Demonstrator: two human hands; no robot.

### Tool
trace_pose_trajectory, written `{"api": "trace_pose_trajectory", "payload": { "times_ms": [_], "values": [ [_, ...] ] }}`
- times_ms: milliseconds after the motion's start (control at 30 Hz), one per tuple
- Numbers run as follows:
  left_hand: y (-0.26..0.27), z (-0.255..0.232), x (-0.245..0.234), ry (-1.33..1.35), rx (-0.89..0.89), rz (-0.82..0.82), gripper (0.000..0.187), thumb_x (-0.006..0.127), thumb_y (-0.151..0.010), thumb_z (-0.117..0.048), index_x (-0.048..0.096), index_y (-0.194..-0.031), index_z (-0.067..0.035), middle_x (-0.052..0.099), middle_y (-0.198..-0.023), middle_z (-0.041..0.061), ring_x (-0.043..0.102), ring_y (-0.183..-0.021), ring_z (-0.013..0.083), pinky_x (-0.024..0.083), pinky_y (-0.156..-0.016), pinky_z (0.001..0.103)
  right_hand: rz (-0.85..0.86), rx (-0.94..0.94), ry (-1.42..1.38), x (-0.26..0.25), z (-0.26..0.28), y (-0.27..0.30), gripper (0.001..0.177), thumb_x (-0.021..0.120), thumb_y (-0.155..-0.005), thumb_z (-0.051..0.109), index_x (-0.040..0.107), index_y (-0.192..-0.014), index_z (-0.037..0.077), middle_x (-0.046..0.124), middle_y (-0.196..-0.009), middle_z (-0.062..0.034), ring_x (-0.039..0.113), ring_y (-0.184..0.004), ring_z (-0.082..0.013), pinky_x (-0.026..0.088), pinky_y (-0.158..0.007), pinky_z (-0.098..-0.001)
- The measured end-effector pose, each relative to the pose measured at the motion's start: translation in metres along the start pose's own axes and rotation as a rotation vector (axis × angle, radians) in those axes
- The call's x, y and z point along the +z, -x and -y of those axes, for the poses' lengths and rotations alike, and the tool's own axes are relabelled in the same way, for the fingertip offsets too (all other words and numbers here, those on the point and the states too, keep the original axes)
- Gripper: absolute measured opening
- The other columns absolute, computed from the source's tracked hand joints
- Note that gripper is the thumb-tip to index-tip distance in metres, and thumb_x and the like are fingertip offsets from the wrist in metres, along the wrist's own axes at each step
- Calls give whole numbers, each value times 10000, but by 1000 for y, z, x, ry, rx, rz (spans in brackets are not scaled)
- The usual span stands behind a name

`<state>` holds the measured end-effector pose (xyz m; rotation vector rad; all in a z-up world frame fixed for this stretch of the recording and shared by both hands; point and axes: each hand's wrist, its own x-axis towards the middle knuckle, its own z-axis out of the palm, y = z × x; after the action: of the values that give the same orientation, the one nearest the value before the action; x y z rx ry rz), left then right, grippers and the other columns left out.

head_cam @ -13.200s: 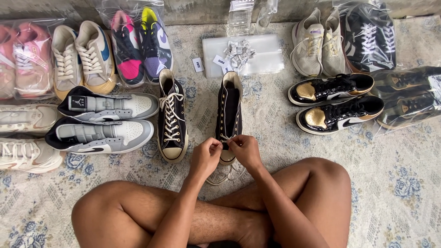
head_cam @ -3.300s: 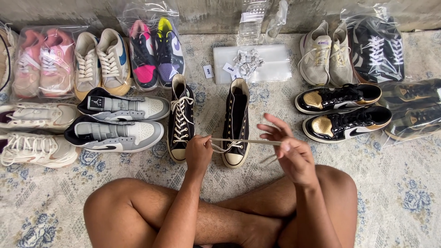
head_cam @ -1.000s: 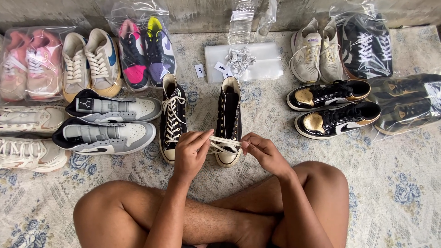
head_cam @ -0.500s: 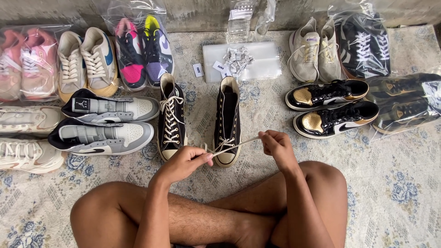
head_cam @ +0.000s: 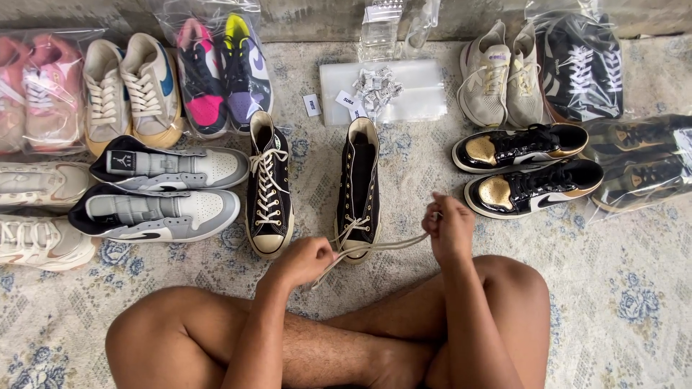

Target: The person laces a black high-top sneaker by hand, threading a white shoelace through the eyelets. They pull the lace ends to even them out and continue threading the lace through the remaining eyelets.

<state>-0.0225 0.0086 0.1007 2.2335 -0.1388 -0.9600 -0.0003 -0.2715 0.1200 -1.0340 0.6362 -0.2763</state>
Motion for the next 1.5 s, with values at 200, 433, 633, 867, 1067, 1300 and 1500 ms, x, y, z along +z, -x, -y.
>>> {"api": "trace_pose_trajectory", "payload": {
  "times_ms": [200, 433, 633, 867, 1067, 1300, 1500],
  "values": [
    [-37, 20, 13, -30, 215, -400, 235, 675, -922, -325, 734, -1049, -137, 756, -914, 117, 744, -938, 321, 590, -822, 450, 277, 107, 851, 6, -50, -5, 276, 753, -849, 287, 773, -706, 51, 645, -537, -120, 575, -454, -161, 440, -465, -265],
    [-43, -6, 16, -12, 397, -501, 188, 674, -941, -197, 707, -1107, -114, 726, -970, 102, 732, -968, 314, 572, -832, 432, 610, 196, 1087, 30, -17, 19, 386, 703, -908, 366, 809, -895, -5, 693, -613, -165, 535, -581, -192, 425, -599, -316],
    [-71, 13, 35, -31, 449, -516, 233, 772, -897, -284, 664, -1009, -111, 656, -885, 68, 708, -899, 308, 562, -779, 458, 419, 219, 1553, 8, -39, -3, 824, 376, -941, 714, 776, -557, 105, 723, -651, -175, 718, -767, -444, 546, -759, -510],
    [-61, 0, 24, 72, 425, -484, 38, 653, -961, -136, 645, -948, -101, 637, -820, 98, 696, -814, 318, 549, -704, 423, 508, -46, 1403, 24, -37, 1, 407, 677, -885, 433, 769, -853, 38, 727, -783, -162, 723, -853, -404, 549, -764, -483],
    [-62, -4, 20, 73, 423, -499, 61, 586, -994, -141, 599, -968, -87, 634, -811, 138, 705, -789, 350, 543, -684, 459, 651, 17, 1348, 27, -43, 1, 314, 776, -795, 363, 771, -840, 52, 744, -740, -141, 731, -826, -389, 547, -733, -472],
    [-62, -6, 23, 58, 426, -486, 79, 503, -1045, -169, 531, -1017, -101, 688, -853, 152, 712, -821, 416, 539, -735, 492, 668, 88, 1322, 17, -57, -13, 330, 806, -785, 400, 784, -829, 74, 710, -681, -111, 697, -714, -312, 516, -667, -412],
    [-51, -14, 25, -8, 409, -454, 80, 494, -1066, -198, 505, -1041, -123, 679, -871, 169, 703, -829, 431, 542, -752, 494, 611, 339, 957, 30, -36, -4, 297, 688, -879, 310, 789, -793, 44, 709, -631, -110, 574, -517, -160, 410, -480, -281]
  ]
}}
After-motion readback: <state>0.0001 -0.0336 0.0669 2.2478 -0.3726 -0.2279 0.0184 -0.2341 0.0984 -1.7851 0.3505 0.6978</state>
